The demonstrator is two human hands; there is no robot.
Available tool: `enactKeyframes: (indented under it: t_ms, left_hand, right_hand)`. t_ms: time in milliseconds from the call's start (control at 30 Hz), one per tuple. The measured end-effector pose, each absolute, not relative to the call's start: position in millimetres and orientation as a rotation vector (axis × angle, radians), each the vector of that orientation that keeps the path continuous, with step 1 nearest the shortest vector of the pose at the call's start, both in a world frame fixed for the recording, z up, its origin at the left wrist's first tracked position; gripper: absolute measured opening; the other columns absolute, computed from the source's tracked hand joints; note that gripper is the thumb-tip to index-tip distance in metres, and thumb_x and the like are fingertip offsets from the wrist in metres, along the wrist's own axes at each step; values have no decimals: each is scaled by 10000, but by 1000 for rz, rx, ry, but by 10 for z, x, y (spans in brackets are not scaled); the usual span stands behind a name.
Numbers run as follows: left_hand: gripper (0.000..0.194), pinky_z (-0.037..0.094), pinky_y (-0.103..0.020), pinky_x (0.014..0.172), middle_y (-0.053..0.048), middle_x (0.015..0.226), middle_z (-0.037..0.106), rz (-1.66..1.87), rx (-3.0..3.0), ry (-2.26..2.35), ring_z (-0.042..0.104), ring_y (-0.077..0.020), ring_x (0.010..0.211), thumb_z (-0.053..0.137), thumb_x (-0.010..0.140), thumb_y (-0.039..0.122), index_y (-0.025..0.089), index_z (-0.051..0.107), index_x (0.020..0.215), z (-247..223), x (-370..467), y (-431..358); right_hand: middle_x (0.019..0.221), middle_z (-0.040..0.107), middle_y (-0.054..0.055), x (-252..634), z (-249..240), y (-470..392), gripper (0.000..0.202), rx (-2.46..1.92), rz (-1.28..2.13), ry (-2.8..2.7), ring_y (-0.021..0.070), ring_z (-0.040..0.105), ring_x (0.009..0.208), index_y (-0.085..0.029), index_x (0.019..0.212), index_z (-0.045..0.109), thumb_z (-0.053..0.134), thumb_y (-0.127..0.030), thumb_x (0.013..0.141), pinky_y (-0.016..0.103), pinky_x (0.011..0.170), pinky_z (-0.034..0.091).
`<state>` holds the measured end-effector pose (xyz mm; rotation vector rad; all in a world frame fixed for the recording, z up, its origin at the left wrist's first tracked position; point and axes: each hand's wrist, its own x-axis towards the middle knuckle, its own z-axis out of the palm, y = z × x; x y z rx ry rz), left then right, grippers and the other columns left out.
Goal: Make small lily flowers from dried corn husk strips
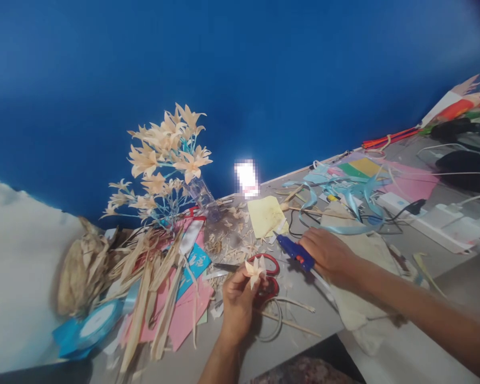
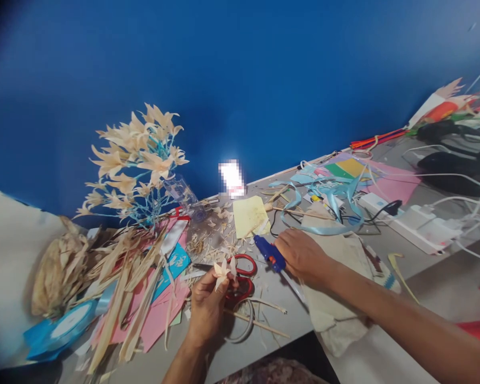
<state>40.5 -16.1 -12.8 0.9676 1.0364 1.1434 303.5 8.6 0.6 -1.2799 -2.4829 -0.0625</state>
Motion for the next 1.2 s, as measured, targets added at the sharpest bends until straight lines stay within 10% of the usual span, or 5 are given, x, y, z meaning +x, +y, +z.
enactKeyframes:
  t_ms: [267, 800, 1200]
  left_hand:
    - [273, 476, -245, 655, -22, 684, 669, 1172, 785, 987, 584, -119, 635, 853, 679, 389, 155, 743, 767, 5, 409, -214]
    - [249, 440, -223, 606, -7, 620, 646, 1149, 662, 746, 549, -97, 587, 862, 667, 334, 137, 727, 737, 136, 547, -345]
    - [300, 343, -167, 427, -37, 669, 691, 1048, 594, 819, 480, -32, 415, 866, 641, 342, 119, 667, 659, 123, 601, -343]
  right_hand:
    - [1193, 621, 177, 3212, 32, 234, 389, -1416, -91, -2530, 321, 544, 1080, -149, 1173, 637, 592, -72, 795, 434, 900, 403]
    - [889, 681, 46, 2384, 340, -166, 140, -706, -275, -2231, 184, 580, 770, -248, 976, 701, 616, -165, 904, 322, 708, 449]
    - [779, 622, 25, 2262, 568, -316, 199, -1110, 558, -1406, 161, 585, 658, -213, 830, 578, 566, -372, 948, 277, 611, 504]
